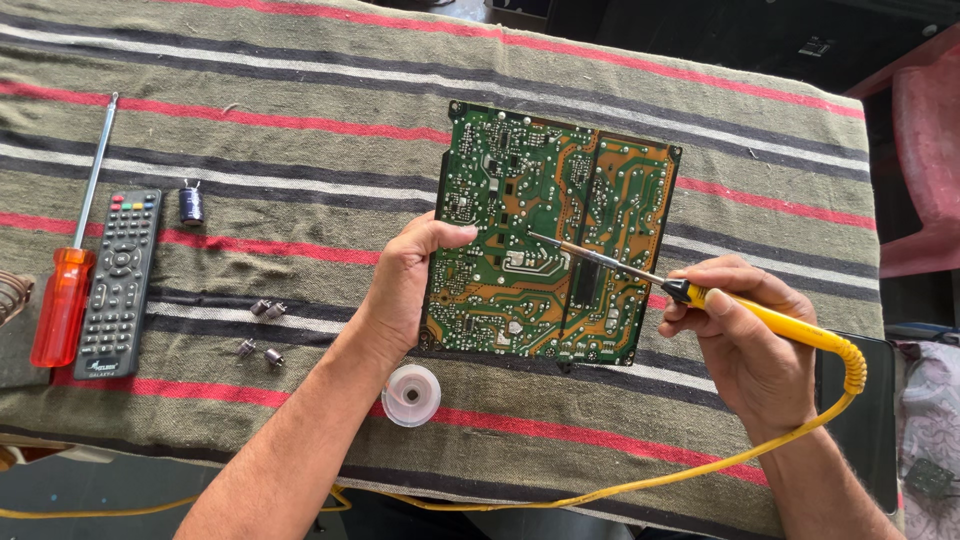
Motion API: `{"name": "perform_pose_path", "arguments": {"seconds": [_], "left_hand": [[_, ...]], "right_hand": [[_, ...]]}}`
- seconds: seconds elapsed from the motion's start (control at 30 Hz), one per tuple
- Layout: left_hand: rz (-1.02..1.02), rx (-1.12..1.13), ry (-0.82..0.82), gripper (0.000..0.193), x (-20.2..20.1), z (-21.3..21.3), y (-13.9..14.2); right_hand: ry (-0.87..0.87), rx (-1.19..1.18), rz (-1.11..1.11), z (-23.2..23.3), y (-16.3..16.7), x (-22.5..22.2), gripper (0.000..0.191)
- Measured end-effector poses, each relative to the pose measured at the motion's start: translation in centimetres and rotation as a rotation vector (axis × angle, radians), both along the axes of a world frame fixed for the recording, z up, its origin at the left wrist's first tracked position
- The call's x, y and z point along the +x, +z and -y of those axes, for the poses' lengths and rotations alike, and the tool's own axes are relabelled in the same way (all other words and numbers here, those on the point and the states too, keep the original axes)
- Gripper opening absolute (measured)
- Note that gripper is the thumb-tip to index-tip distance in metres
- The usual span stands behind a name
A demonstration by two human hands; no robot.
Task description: The person solders components onto a circuit board using a soldering iron and solder wire. They flip the board to access both sides, apply solder to specific points, and handle small electronic components. The work is performed on a striped cloth-covered bench with tools and parts nearby.
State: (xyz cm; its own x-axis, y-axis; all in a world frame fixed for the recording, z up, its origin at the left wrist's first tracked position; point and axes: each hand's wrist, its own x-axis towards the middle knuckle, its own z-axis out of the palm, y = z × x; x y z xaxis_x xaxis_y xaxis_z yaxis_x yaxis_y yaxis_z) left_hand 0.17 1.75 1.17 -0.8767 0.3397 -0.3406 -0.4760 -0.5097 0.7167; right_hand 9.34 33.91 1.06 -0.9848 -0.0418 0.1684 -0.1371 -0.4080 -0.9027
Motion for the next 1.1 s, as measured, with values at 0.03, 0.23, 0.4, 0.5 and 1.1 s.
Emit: {"name": "perform_pose_path", "arguments": {"seconds": [0.03,0.23,0.4,0.5,1.1], "left_hand": [[0.002,0.002,-0.001,0.026,0.01,0.01,0.02],[0.007,-0.010,-0.009,0.027,-0.03,-0.11,0.37],[0.014,0.007,-0.013,0.028,-0.04,-0.18,0.57],[0.009,0.002,-0.015,0.029,-0.05,-0.14,0.53],[0.011,-0.071,-0.005,0.029,0.08,-0.15,0.58]], "right_hand": [[0.002,-0.002,0.000,0.02,-0.03,0.04,0.019],[0.008,-0.049,-0.008,-0.09,0.07,0.07,0.019],[-0.004,-0.036,-0.007,-0.24,0.13,0.13,0.019],[-0.005,-0.028,0.001,-0.19,0.04,0.06,0.019],[0.000,-0.063,-0.003,-0.19,0.00,0.27,0.017]]}}
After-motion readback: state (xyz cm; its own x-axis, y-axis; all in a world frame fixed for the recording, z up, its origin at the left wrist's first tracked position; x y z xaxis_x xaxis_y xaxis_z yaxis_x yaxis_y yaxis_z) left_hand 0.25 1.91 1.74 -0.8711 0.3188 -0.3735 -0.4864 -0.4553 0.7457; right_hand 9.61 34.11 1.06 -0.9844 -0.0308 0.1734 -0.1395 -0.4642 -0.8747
